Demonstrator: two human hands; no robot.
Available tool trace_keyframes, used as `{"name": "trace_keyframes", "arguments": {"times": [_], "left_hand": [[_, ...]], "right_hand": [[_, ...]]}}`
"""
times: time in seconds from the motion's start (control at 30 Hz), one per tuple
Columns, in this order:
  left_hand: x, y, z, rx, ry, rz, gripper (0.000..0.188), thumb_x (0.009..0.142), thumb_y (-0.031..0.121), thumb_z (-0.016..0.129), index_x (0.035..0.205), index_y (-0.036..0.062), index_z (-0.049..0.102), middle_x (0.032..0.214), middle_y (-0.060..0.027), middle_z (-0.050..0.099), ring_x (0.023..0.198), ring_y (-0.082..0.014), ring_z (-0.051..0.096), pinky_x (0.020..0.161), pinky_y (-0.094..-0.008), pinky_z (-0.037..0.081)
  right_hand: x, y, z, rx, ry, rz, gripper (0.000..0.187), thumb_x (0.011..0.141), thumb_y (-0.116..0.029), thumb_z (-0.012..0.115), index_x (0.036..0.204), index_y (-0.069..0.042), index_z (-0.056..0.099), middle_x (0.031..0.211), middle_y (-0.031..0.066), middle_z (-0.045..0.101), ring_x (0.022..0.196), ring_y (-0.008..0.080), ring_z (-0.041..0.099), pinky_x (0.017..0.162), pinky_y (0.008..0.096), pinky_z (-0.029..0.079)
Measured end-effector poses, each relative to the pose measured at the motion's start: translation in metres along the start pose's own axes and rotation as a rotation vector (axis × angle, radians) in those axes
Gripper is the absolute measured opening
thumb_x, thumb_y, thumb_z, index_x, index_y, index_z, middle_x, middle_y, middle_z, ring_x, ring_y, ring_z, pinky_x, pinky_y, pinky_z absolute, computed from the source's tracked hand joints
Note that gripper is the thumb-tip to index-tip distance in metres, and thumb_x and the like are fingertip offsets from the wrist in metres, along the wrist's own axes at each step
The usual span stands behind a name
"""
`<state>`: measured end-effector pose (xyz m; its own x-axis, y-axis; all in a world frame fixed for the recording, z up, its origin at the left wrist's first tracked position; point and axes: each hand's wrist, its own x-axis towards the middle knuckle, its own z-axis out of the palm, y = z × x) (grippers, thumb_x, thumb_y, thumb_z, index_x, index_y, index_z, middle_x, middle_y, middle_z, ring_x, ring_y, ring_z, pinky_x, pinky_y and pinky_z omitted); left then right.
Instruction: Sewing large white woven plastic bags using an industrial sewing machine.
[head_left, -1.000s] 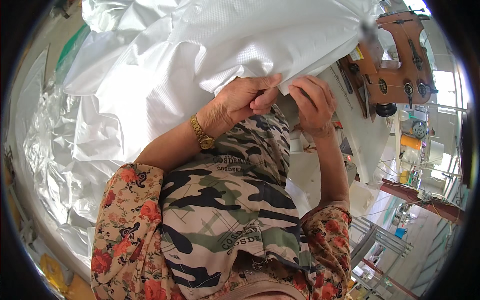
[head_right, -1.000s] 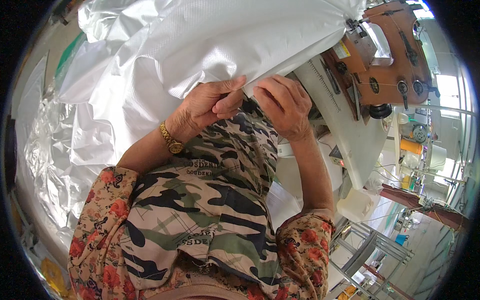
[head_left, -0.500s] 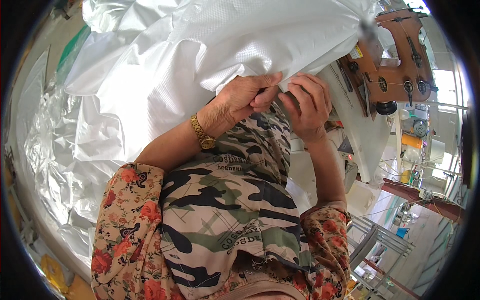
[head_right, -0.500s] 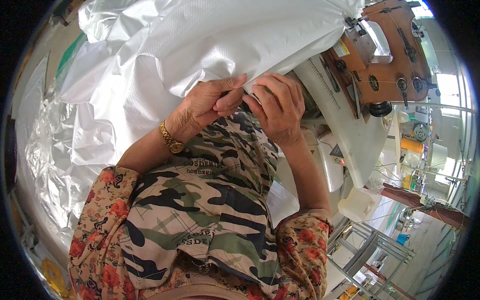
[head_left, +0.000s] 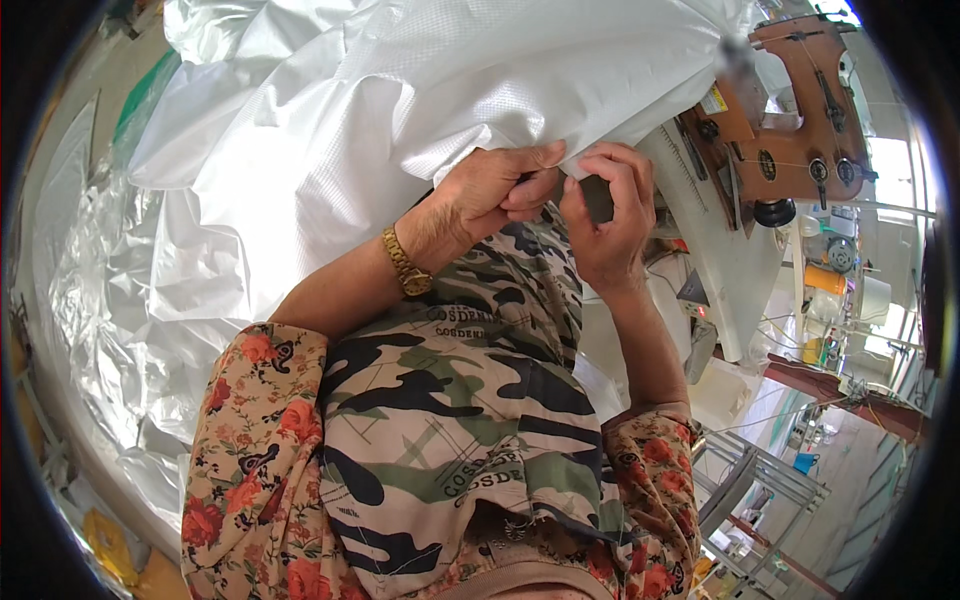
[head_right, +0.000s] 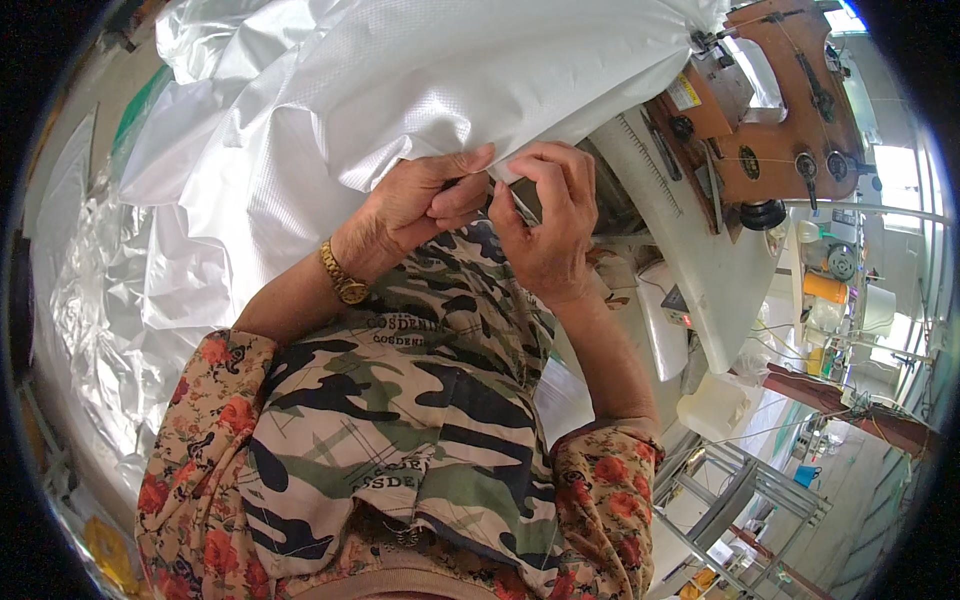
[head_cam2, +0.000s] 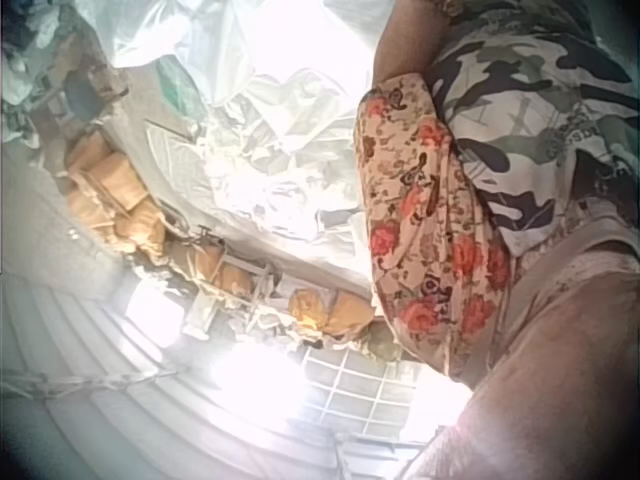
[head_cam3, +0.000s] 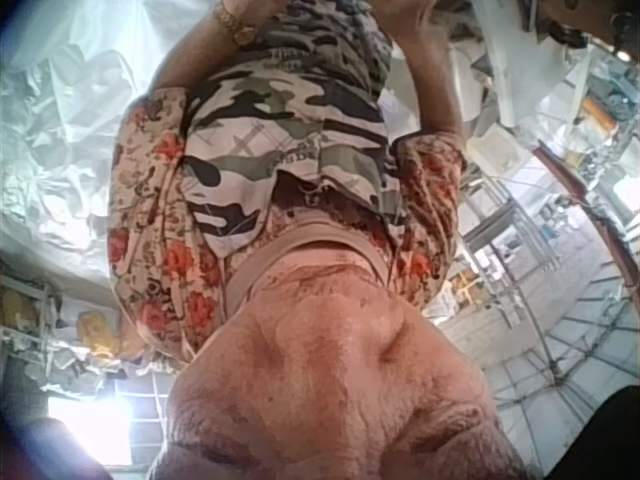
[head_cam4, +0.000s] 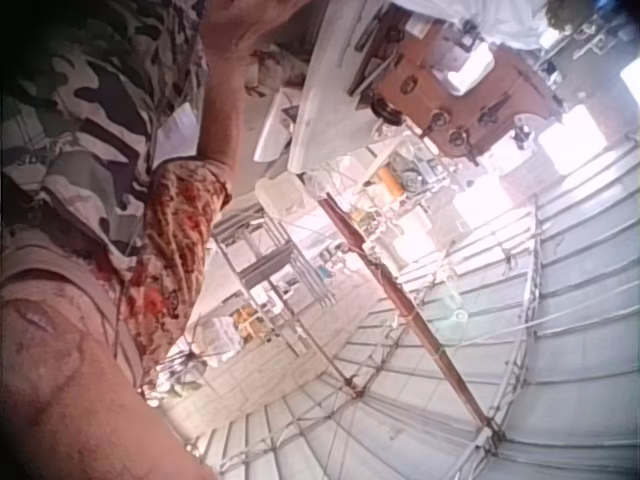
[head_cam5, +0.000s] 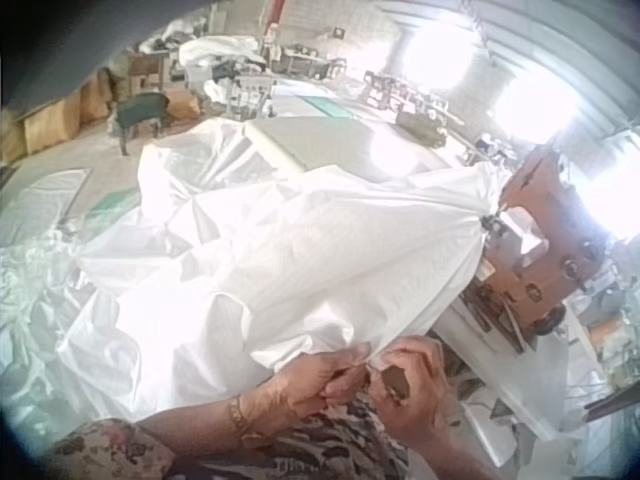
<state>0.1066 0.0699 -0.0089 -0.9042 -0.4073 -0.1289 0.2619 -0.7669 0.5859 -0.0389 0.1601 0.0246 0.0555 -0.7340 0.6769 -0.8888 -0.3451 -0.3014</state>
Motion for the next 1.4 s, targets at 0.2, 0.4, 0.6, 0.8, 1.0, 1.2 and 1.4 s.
{"name": "trace_keyframes", "arguments": {"times": [0.2,0.4,0.6,0.8,1.0,1.2,1.4], "left_hand": [[0.0,-0.003,0.001,0.019,-0.002,0.006,0.057,0.105,0.033,0.048,0.053,0.014,0.039,0.051,0.0029,0.034,0.049,-0.0113,0.028,0.048,-0.0263,0.027],[0.001,-0.004,0.0,0.003,0.013,0.013,0.056,0.104,0.032,0.05,0.053,0.0141,0.039,0.051,0.0029,0.034,0.049,-0.0111,0.028,0.048,-0.0267,0.026],[-0.002,-0.003,0.005,-0.004,0.048,0.005,0.053,0.104,0.03,0.051,0.055,0.0141,0.041,0.051,0.0025,0.034,0.05,-0.0112,0.028,0.049,-0.0269,0.025],[0.001,-0.006,0.003,-0.018,0.04,0.02,0.052,0.103,0.029,0.051,0.055,0.0139,0.041,0.051,0.0023,0.034,0.05,-0.0111,0.028,0.048,-0.0278,0.026],[-0.001,-0.007,0.006,-0.022,0.056,0.007,0.052,0.103,0.029,0.051,0.055,0.0138,0.04,0.051,0.0026,0.033,0.05,-0.0114,0.028,0.048,-0.0275,0.026],[0.001,-0.011,0.004,-0.03,0.014,0.026,0.052,0.103,0.029,0.052,0.054,0.0135,0.04,0.05,0.0022,0.033,0.05,-0.0118,0.028,0.048,-0.0277,0.026],[0.001,-0.012,0.003,-0.061,0.056,0.046,0.048,0.102,0.028,0.055,0.058,0.0124,0.044,0.051,0.0019,0.035,0.05,-0.0112,0.028,0.049,-0.0275,0.026]], "right_hand": [[-0.007,-0.004,0.009,0.07,0.043,0.078,0.021,0.076,0.001,0.064,0.095,-0.004,0.057,0.103,0.0119,0.06,0.095,0.0312,0.056,0.084,0.0397,0.045],[-0.009,-0.009,0.013,-0.014,0.102,0.056,0.023,0.078,0.002,0.063,0.1,-0.001,0.057,0.105,0.0136,0.061,0.1,0.0332,0.057,0.087,0.042,0.047],[-0.014,-0.011,0.018,-0.034,0.158,0.119,0.024,0.08,0.002,0.063,0.102,0.0,0.056,0.109,0.0159,0.062,0.099,0.0338,0.06,0.085,0.0416,0.049],[-0.014,-0.01,0.02,-0.061,0.172,0.105,0.023,0.08,0.002,0.064,0.101,0.0,0.056,0.106,0.0155,0.063,0.097,0.033,0.061,0.083,0.0403,0.05],[-0.015,-0.011,0.023,-0.01,0.195,0.168,0.017,0.08,0.003,0.062,0.096,0.0,0.056,0.103,0.0152,0.063,0.094,0.0327,0.061,0.082,0.0406,0.05],[-0.023,-0.012,0.031,0.098,0.294,0.179,0.009,0.087,0.003,0.059,0.095,0.0,0.057,0.105,0.0143,0.062,0.098,0.0294,0.059,0.087,0.0388,0.048],[-0.028,-0.012,0.034,-0.013,0.249,-0.003,0.008,0.09,0.002,0.06,0.096,-0.002,0.058,0.109,0.014,0.059,0.102,0.0283,0.058,0.09,0.0396,0.047]]}}
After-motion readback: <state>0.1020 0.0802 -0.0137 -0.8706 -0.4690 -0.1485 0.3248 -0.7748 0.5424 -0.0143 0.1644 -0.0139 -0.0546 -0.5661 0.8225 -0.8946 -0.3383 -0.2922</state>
